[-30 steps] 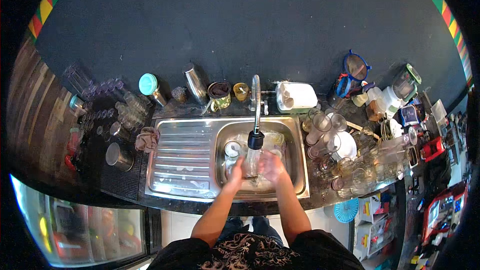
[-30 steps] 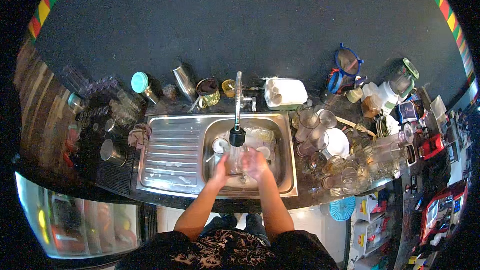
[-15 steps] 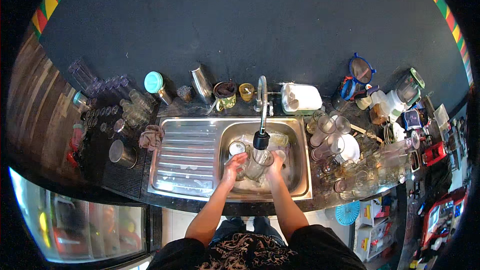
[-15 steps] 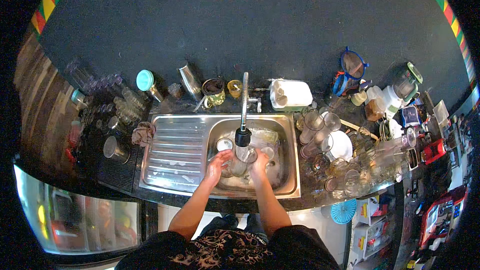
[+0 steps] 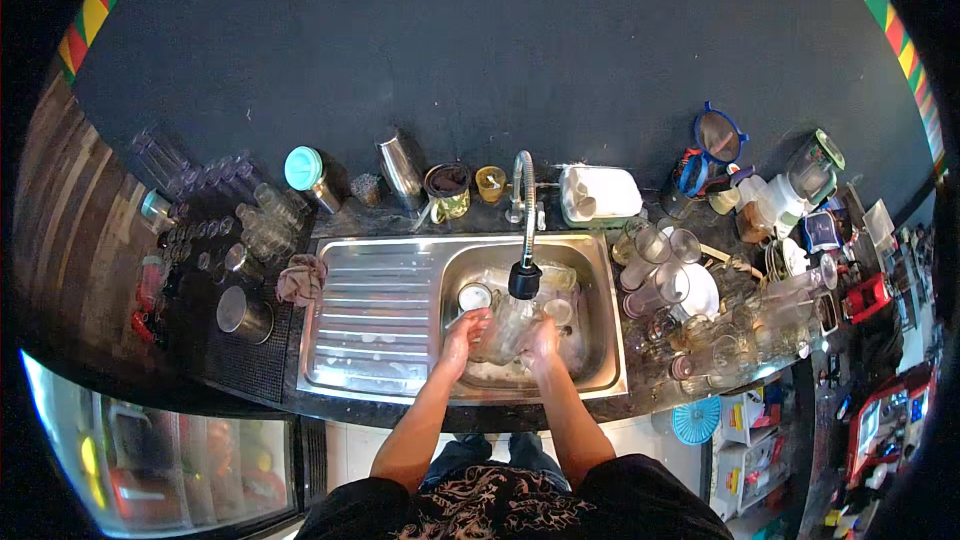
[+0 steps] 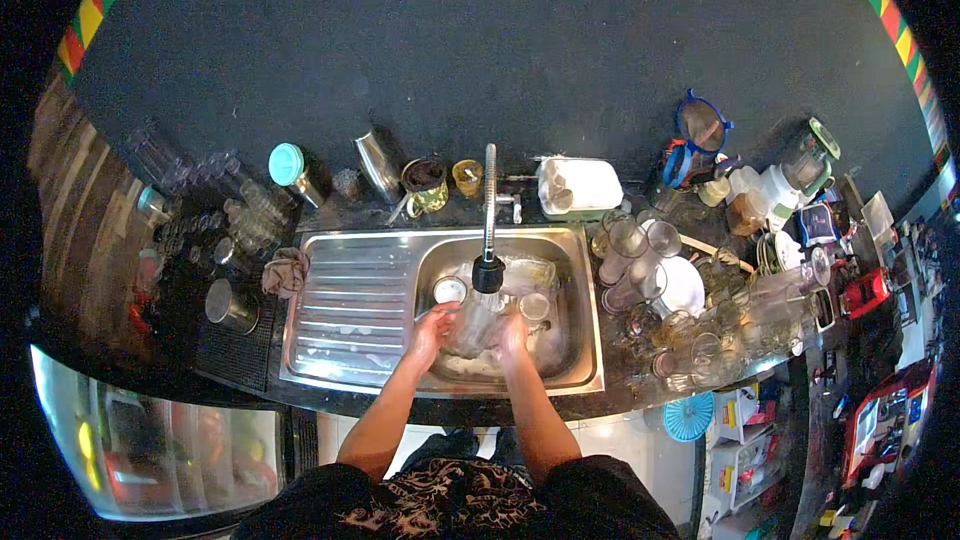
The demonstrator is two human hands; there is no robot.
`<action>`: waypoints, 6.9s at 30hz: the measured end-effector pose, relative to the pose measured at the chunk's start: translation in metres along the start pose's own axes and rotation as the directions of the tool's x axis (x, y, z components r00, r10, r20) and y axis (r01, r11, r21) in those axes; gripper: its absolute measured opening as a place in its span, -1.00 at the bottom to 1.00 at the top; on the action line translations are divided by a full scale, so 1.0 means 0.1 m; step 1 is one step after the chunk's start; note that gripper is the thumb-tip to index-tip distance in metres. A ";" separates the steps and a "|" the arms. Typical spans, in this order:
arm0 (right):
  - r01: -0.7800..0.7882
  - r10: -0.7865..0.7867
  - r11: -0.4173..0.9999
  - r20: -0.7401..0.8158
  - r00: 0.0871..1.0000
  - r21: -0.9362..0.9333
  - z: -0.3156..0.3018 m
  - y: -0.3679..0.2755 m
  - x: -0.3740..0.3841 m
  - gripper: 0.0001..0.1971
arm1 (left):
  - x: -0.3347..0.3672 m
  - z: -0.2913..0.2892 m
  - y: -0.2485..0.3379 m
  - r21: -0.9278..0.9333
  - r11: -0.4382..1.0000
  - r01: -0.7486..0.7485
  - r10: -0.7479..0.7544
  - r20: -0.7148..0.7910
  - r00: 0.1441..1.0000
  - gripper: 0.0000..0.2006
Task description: Washing and rinsing glasses in a bar sink.
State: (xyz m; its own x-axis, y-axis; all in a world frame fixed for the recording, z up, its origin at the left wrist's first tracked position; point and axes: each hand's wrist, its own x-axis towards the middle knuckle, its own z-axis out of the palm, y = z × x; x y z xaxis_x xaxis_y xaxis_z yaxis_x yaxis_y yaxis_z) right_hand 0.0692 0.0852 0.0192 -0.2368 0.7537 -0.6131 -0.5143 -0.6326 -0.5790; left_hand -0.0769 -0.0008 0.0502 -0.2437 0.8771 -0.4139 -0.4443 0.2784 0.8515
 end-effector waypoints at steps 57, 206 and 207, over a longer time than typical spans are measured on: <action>-0.140 0.149 0.980 0.052 0.988 -0.144 -0.33 -0.19 -0.14 -0.73 | 0.18 0.46 -0.14 -0.615 0.717 0.328 -0.184 0.287 0.940 -0.39; -0.265 0.303 0.951 0.321 0.897 -0.158 -0.17 -0.65 -0.31 -0.59 | 0.30 0.52 -0.28 0.240 0.900 -0.365 0.363 0.055 0.930 -0.53; -0.304 0.332 0.943 0.370 0.868 -0.134 -0.13 -0.61 -0.32 -0.61 | 0.26 0.39 -0.24 -0.004 0.996 -0.090 0.089 0.140 0.986 -0.56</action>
State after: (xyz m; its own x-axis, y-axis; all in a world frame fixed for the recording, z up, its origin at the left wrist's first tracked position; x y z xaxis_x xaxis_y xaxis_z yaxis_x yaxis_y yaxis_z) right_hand 0.1185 0.0976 0.0671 -0.6809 0.5099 -0.5257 -0.3030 -0.8496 -0.4316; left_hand -0.0387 0.0309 0.0321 -0.1596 0.9445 -0.2871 -0.4242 0.1970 0.8839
